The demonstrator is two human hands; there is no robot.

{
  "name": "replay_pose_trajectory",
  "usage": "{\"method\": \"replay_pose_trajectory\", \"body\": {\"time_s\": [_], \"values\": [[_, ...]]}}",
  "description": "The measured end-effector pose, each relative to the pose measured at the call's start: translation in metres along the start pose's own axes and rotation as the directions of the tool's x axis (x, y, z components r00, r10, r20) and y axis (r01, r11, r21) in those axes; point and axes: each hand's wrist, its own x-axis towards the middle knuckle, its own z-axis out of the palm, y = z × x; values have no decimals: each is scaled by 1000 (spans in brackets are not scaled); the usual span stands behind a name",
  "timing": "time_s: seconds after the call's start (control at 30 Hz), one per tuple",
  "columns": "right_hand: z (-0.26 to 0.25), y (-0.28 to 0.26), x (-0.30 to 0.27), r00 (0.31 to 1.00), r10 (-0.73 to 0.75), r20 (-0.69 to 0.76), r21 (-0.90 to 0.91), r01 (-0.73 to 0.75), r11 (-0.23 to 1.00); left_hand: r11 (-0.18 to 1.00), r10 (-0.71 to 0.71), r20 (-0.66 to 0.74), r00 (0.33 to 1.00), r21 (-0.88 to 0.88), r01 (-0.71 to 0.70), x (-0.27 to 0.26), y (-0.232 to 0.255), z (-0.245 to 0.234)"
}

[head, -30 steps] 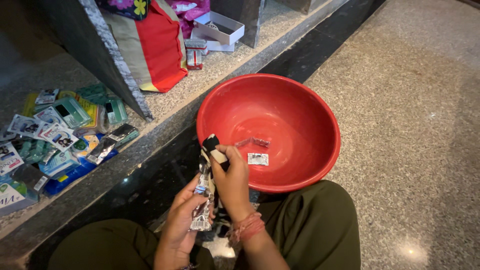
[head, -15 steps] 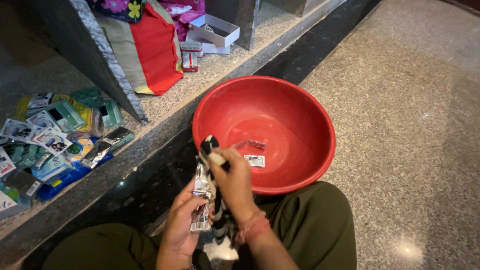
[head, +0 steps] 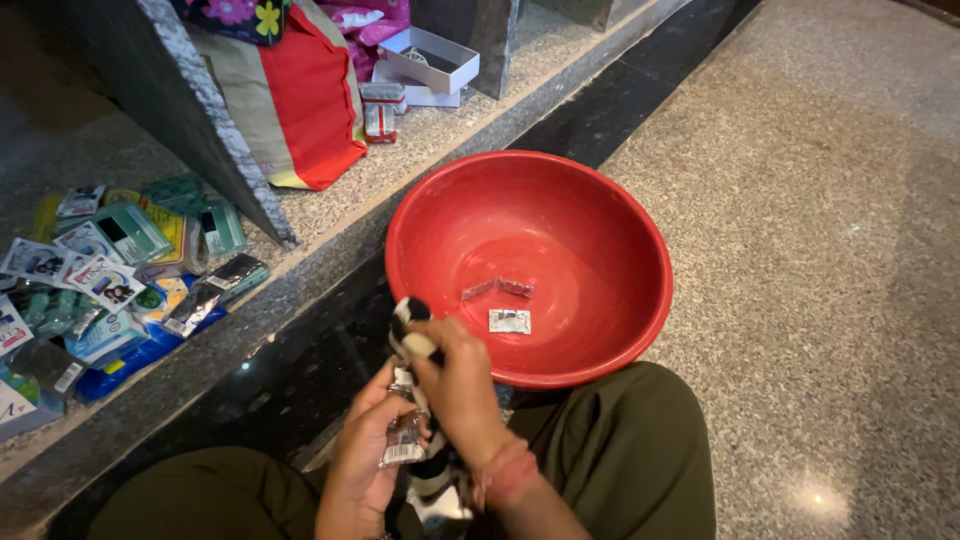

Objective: The person sits on the floor and wipes small sealed packets with a striped cloth, then places them into a red basin. The person repeats this process for several packets from a pile on the floor.

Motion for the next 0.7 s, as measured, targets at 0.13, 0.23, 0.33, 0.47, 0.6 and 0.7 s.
{"method": "replay_pose_trajectory", "body": {"time_s": [0.13, 0.23, 0.33, 0.47, 0.6, 0.7], "values": [[9, 39, 27, 995, 33, -97, -50, -38, 998, 1000, -11, 102, 995, 14, 9, 1, 0, -3], [6, 64, 34, 955, 289, -63, 174, -274, 946, 999, 39, 70, 997, -16, -38, 1, 5, -5], [3, 75, 30, 868, 467, 169, 475, -487, 733, 995, 71, 20, 997, -67, -70, 4, 9, -8], [-5, 61, 20, 795, 401, 455, 590, -606, 533, 999, 30, -76, 997, -23, -32, 13, -2, -15], [-17, 31, 18, 728, 375, 574, 456, -664, 592, 982, 119, -138, 983, -127, -137, 25, -10, -18], [-16, 21, 11, 762, 294, 577, 320, -541, 777, 975, 151, -211, 966, -130, -181, 20, -5, -15]]}}
